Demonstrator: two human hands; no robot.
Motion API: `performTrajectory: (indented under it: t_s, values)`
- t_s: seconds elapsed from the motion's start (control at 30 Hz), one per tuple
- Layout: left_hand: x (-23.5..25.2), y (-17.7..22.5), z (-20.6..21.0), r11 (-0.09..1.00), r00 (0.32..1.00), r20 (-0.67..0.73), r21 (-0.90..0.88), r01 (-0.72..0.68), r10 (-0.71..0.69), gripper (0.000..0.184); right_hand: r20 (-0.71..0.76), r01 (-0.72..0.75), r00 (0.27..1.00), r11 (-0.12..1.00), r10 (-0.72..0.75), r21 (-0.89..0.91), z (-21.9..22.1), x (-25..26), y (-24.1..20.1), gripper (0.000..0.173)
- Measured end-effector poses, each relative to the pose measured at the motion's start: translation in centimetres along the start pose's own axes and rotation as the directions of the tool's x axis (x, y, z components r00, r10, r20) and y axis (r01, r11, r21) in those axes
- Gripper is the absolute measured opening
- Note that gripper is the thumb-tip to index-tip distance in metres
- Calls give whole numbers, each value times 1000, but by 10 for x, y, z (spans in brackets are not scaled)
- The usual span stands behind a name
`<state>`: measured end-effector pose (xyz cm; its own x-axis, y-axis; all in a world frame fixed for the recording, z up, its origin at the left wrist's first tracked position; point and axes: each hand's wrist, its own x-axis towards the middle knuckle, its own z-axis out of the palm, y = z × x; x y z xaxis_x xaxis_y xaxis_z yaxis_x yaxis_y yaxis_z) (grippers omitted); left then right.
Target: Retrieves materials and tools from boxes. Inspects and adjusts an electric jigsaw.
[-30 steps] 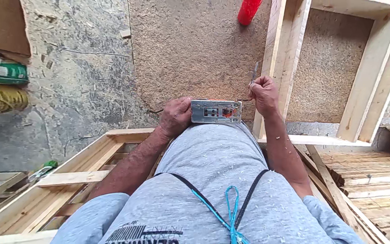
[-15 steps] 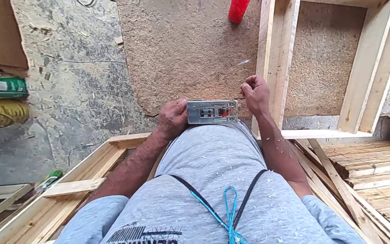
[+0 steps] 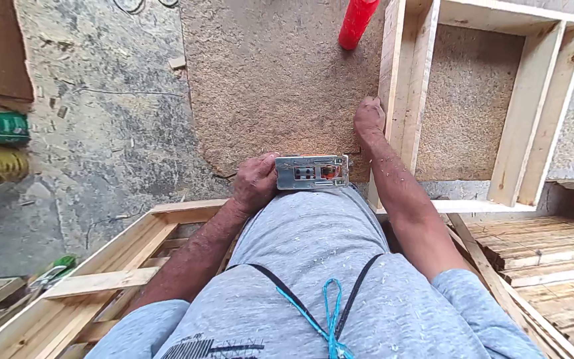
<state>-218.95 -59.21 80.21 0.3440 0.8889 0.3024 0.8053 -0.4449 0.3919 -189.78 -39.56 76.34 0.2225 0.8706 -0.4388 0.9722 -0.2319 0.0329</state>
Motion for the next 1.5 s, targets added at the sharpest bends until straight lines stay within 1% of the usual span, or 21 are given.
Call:
performTrajectory:
  t_s: [0.13, 0.37, 0.5, 0.57, 0.67, 0.73, 0.8, 0.83, 0.9, 0.97, 1.0, 1.07, 1.1, 1.13, 1.2, 1.23, 1.3, 1.33, 1.4, 1.47, 1.5]
  values:
    - [1, -1, -1, 1000, 1000, 9, -20, 11, -11, 22, 35, -61, 998, 998, 59, 34, -10, 2, -10, 28]
    - [3, -1, 0, 1000, 1000, -11, -23, 11, -11, 22, 104, -173, 982, 973, 158, 151, -19, 12, -12, 30]
    - [4, 0, 0, 1000, 1000, -8, -12, 5, -5, 21, 91, -85, 993, 988, 74, 130, -12, 9, -8, 42]
    - [4, -1, 0, 1000, 1000, -12, -12, 1, -1, 21, 83, -5, 996, 969, -16, 249, -17, -3, 0, 35]
    - [3, -1, 0, 1000, 1000, -14, -14, 4, -4, 20, -28, 212, 971, 805, -237, 554, -32, -49, 28, 26]
    - [3, -1, 0, 1000, 1000, -22, -15, 3, -3, 20, -102, 292, 945, 656, -311, 697, -48, -88, 48, 26]
    - [3, -1, 0, 1000, 1000, -19, -21, 4, -4, 22, -111, 278, 937, 518, -331, 809, -65, -119, 64, 27]
    - [4, -1, 1, 1000, 1000, -13, -28, 1, -2, 23, -112, 267, 935, 458, -336, 848, -71, -131, 70, 22]
    - [5, -2, 1, 999, 1000, -8, -36, -4, 4, 25, -131, 251, 916, 285, -379, 925, -81, -151, 80, 13]
    - [6, -1, 0, 999, 1000, -9, -36, -7, 7, 25, -118, 188, 873, 104, -474, 977, -88, -169, 86, 16]
    - [6, 0, -1, 999, 1000, -6, -37, -9, 8, 25, -115, 172, 828, 52, -548, 984, -93, -177, 88, 23]
    - [7, 0, -2, 999, 1000, 1, -38, -9, 9, 25, -113, 183, 703, 26, -703, 983, -102, -189, 89, 47]
    - [8, 0, -2, 999, 1000, 0, -41, -15, 15, 24, -129, 217, 649, 20, -750, 976, -104, -193, 87, 50]
    - [7, -1, -2, 999, 1000, -2, -43, -18, 18, 23, -164, 290, 621, 31, -766, 957, -104, -197, 85, 45]
    - [7, -1, -2, 999, 1000, -3, -43, -17, 17, 22, -269, 511, 628, 127, -730, 850, -99, -203, 77, 28]
    - [7, 0, -2, 999, 1000, -2, -40, -17, 17, 22, -321, 593, 643, 187, -695, 784, -95, -204, 72, 24]
    - [7, 1, -2, 999, 1000, 2, -30, -20, 20, 24, -407, 678, 652, 253, -639, 690, -86, -204, 63, 20]
    - [7, 0, -2, 999, 1000, 1, -22, -26, 26, 24, -450, 702, 642, 241, -620, 670, -80, -203, 59, 18]
    - [6, 0, -2, 999, 999, 4, -19, -35, 35, 23, -507, 712, 624, 166, -594, 682, -70, -197, 54, 13]
    - [5, -1, -3, 999, 999, 10, -22, -40, 40, 22, -509, 683, 634, 112, -582, 722, -64, -191, 50, 11]
    - [5, -1, -3, 999, 999, 11, -22, -41, 41, 21, -522, 682, 644, 111, -560, 723, -60, -189, 50, 10]
